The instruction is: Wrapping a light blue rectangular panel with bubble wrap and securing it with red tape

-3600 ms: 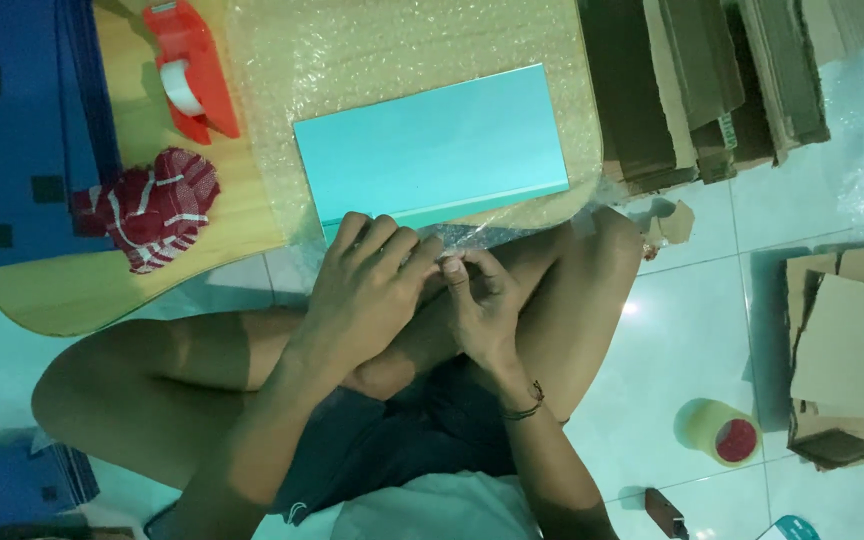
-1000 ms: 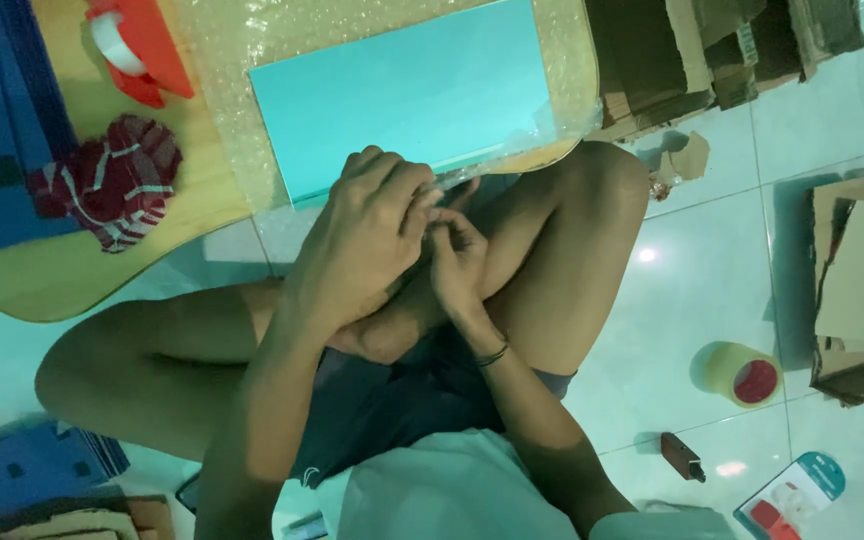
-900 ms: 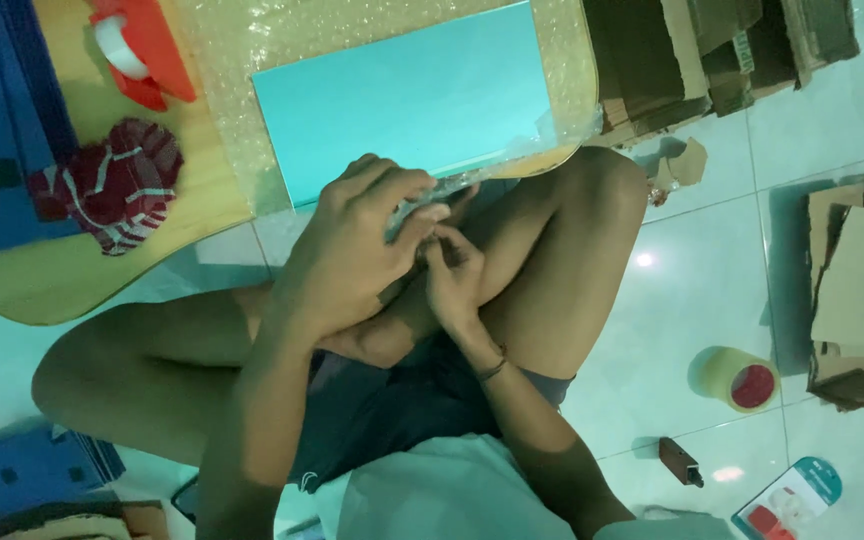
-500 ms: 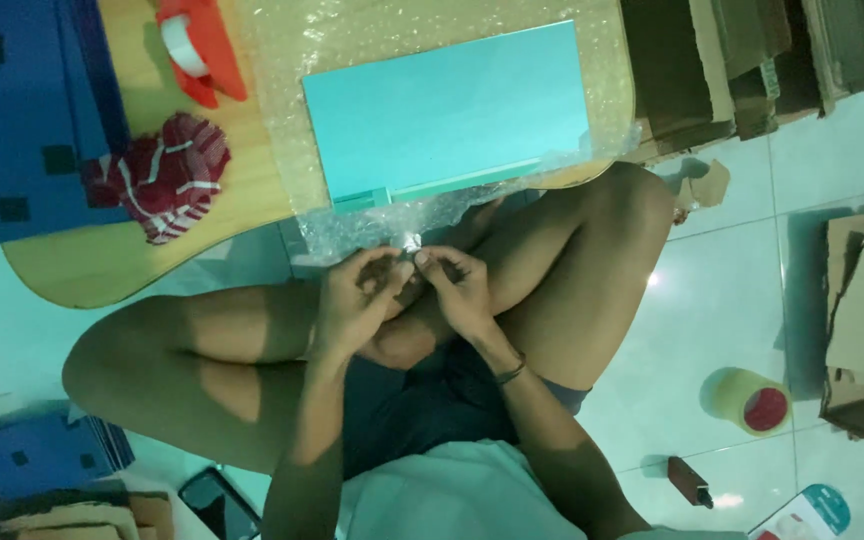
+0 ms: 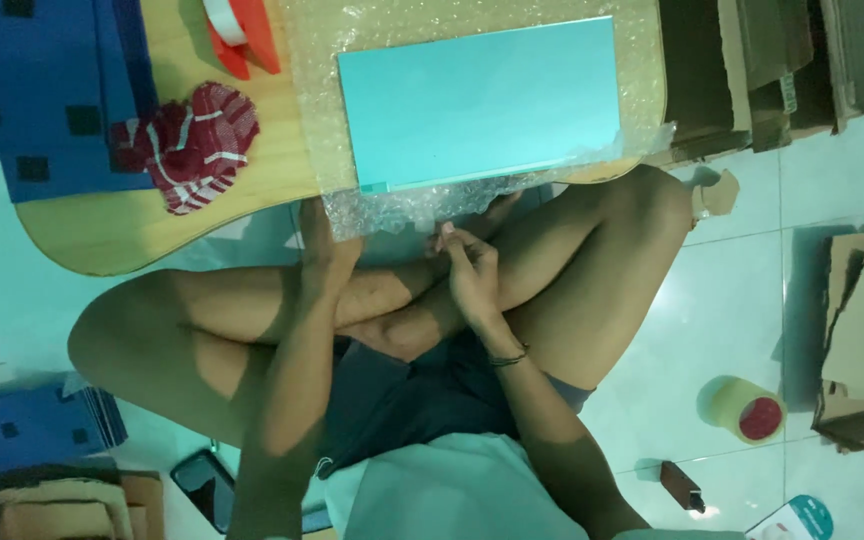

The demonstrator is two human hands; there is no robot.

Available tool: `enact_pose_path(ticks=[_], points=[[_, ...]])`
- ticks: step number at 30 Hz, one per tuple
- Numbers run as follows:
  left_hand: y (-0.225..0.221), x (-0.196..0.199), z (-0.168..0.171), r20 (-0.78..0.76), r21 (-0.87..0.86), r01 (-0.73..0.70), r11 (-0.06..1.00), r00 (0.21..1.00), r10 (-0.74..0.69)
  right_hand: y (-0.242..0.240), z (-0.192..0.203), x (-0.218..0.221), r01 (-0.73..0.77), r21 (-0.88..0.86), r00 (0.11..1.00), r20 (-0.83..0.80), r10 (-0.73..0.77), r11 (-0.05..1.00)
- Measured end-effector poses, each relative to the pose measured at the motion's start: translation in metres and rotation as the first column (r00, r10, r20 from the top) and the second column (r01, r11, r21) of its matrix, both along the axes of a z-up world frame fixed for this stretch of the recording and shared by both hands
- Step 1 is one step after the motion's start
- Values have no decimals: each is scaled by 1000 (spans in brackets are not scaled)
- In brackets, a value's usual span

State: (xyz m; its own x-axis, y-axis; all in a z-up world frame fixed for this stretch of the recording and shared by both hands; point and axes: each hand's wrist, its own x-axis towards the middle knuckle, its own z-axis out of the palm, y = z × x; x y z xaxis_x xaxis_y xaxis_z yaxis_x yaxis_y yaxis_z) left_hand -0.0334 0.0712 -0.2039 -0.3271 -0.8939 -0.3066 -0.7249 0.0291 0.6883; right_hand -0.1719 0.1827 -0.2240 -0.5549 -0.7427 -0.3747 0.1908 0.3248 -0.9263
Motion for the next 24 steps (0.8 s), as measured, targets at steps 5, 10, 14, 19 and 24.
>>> enact_pose_path(ticks=[5,10,14,19,24], points=[[-16,-13,2,121,103,38,994,991,-51,-2,13,-2,-12,84,998,70,6,996],[-18,-18,2,248,232,75,970,960,-133,1,11,3,10,-5,998,65,-9,1000],[-20,-19,6,335,326,80,942,922,-194,0,8,1,-25,-10,1000,2,25,1000],[-23,-25,12,424,449,81,890,857,-292,4,26,1,65,-209,997,-32,-73,976],[7,20,63,94,-173,488,855,873,-479,-11,54,11,111,-252,991,-44,-127,961]])
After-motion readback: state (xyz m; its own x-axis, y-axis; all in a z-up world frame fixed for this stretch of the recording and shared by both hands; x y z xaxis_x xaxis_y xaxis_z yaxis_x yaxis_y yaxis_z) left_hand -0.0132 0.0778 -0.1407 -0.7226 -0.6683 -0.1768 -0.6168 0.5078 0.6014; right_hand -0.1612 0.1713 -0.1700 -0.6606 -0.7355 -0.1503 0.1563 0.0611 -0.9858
